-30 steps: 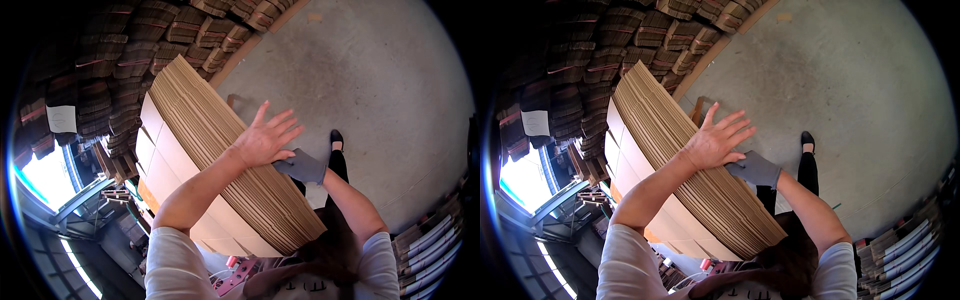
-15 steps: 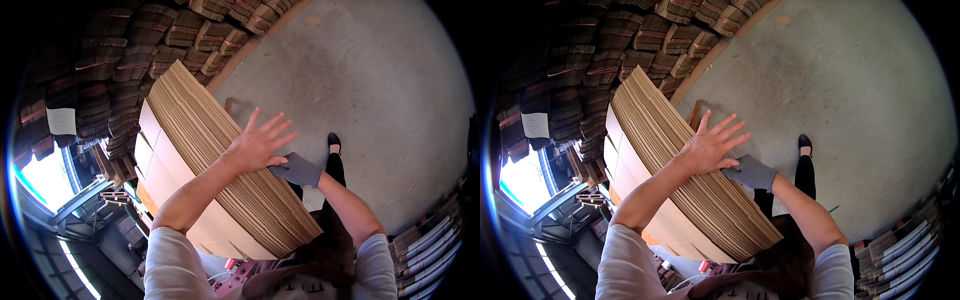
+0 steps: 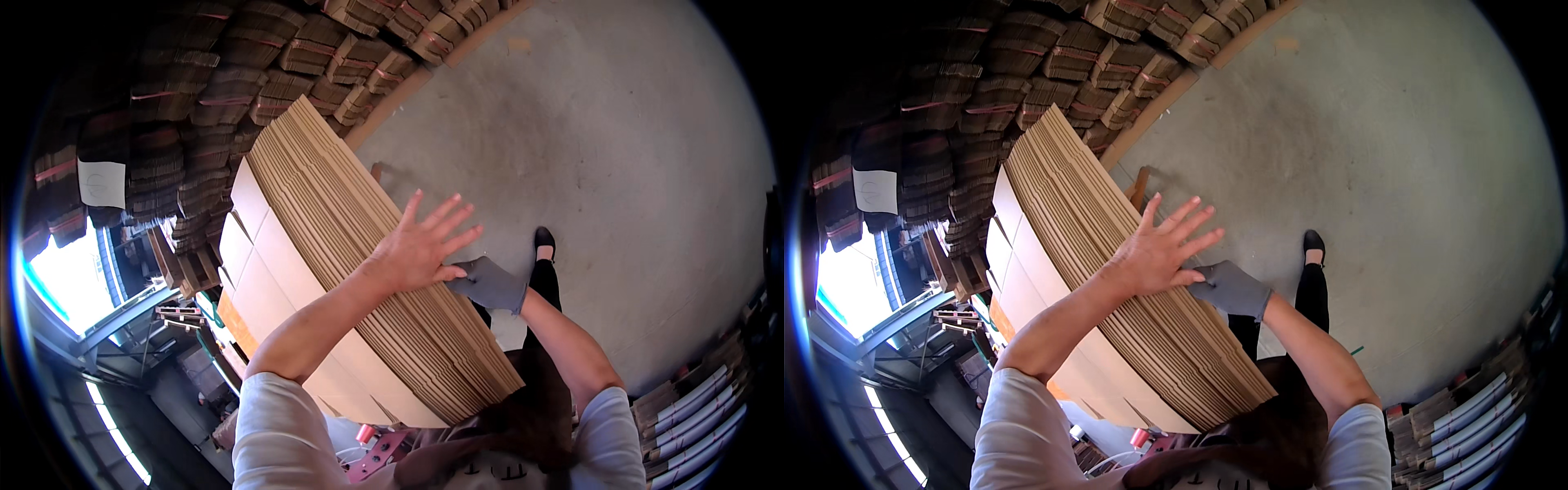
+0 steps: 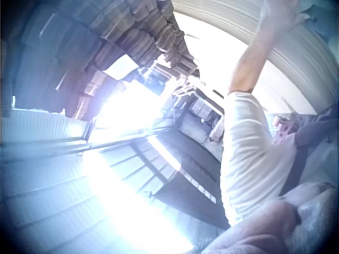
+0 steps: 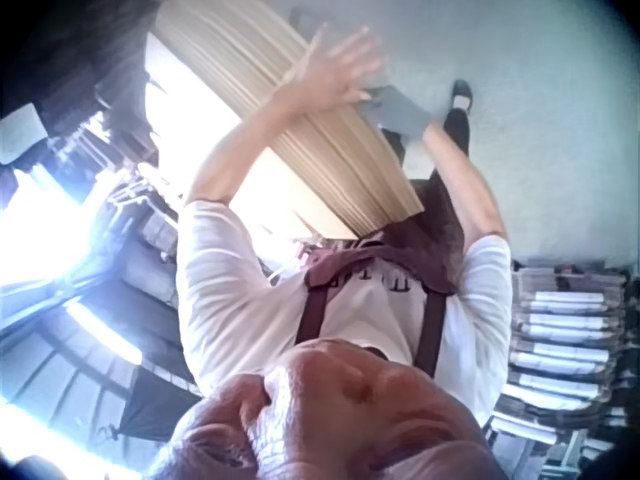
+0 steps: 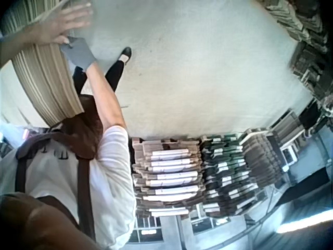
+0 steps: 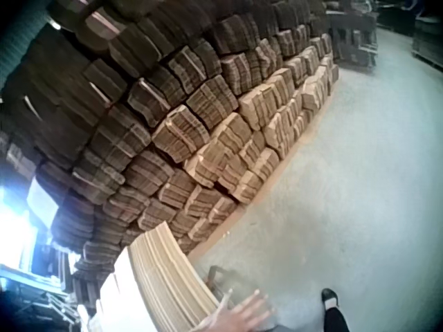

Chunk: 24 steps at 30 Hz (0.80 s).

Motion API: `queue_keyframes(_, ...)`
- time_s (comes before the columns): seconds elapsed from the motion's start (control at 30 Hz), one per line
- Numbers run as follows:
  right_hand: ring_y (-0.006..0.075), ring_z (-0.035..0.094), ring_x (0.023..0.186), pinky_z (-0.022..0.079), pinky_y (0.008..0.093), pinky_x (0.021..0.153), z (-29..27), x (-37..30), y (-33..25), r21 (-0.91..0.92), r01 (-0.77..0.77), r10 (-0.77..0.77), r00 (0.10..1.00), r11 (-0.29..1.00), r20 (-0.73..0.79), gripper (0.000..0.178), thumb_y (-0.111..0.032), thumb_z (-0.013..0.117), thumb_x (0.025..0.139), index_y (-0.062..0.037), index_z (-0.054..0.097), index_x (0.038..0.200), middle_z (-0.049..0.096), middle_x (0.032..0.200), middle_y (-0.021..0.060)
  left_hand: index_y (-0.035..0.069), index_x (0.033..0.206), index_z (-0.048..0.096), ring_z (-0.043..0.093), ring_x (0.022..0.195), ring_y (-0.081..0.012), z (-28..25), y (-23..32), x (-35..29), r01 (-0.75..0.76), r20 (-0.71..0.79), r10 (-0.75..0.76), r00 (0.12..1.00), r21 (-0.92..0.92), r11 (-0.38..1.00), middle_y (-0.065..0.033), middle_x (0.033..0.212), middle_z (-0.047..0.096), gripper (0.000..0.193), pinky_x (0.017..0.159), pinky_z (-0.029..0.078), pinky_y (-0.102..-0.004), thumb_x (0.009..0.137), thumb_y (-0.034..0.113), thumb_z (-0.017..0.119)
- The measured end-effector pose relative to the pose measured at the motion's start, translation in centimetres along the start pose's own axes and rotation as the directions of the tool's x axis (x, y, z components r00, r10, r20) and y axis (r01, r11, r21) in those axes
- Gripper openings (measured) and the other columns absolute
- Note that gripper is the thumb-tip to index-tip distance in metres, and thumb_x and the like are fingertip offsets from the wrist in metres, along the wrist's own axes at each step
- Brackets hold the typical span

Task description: The person picks up a large flat cardboard sheet and places it on a wooden table. They then repeatedly pick up additional cardboard sheets and stack them neatly on the table, aligning the edges by hand.

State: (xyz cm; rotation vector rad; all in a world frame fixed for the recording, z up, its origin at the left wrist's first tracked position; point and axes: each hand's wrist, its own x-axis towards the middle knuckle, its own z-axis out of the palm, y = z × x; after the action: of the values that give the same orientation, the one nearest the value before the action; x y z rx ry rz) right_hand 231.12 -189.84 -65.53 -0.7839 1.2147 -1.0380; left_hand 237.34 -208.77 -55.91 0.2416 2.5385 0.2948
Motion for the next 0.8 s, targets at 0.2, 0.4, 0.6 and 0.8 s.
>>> queue_keyframes(0.2, 0.0355, 0.068, 0.082, 0.054, 0.0402, 0.079, -0.3, -0.1, -0.5, -0.045, 0.059, -0.059, 0.998, 0.997, -0.005, 0.027, -0.029, 0.061, 0.1, -0.0025, 0.068, 0.104, 0.073, 0.093, 0.0195, 0.029, 0.161, 0.032, 0.015, 0.158, -0.0276, 0.4, 0.2, -1.9, 0.031, -0.028, -0.032, 0.999, -0.016, 0.999, -0.0059, 0.169, 0.025, 0.088, 0.121, 0.015, -0.0721, 0.086, 0.064, 0.065)
queue_keyframes(0.4, 0.0337, 0.065, 0.075, 0.053, 0.0402, 0.074, 0.2, 0.0, -0.7, -0.034, 0.011, -0.011, 1.0, 0.999, -0.015, 0.025, -0.025, 0.062, 0.099, -0.0007, 0.066, 0.097, 0.07, 0.086, 0.0184, 0.031, 0.16, 0.034, 0.017, 0.158, -0.0274, 1.1, 0.2, -3.1, 0.05, -0.05, -0.05, 0.998, -0.008, 0.999, -0.0057, 0.168, 0.027, 0.094, 0.12, 0.016, -0.0722, 0.08, 0.07, 0.064)
queue_keyframes(0.6, 0.0312, 0.065, 0.074, 0.052, 0.0398, 0.074, 0.3, -0.1, 0.6, -0.047, 0.113, -0.116, 0.99, 0.993, -0.081, 0.023, -0.022, 0.062, 0.098, 0.0004, 0.067, 0.101, 0.07, 0.086, 0.02, 0.03, 0.16, 0.035, 0.019, 0.158, -0.0271, 1.4, 0.3, -3.4, 0.024, -0.084, -0.022, 0.996, 0.017, 1.0, -0.0052, 0.168, 0.028, 0.097, 0.121, 0.016, -0.0718, 0.077, 0.073, 0.064)
queue_keyframes(0.8, 0.0284, 0.067, 0.079, 0.053, 0.0396, 0.078, 0.4, -0.3, -0.4, -0.044, 0.02, -0.022, 0.999, 0.999, -0.044, 0.026, -0.022, 0.061, 0.098, 0.0001, 0.068, 0.108, 0.072, 0.092, 0.0197, 0.03, 0.16, 0.035, 0.017, 0.158, -0.0263, 1.4, 0.6, -4.4, 0.04, -0.087, -0.039, 0.995, 0.012, 0.999, -0.0043, 0.169, 0.026, 0.096, 0.121, 0.016, -0.0708, 0.079, 0.073, 0.062)
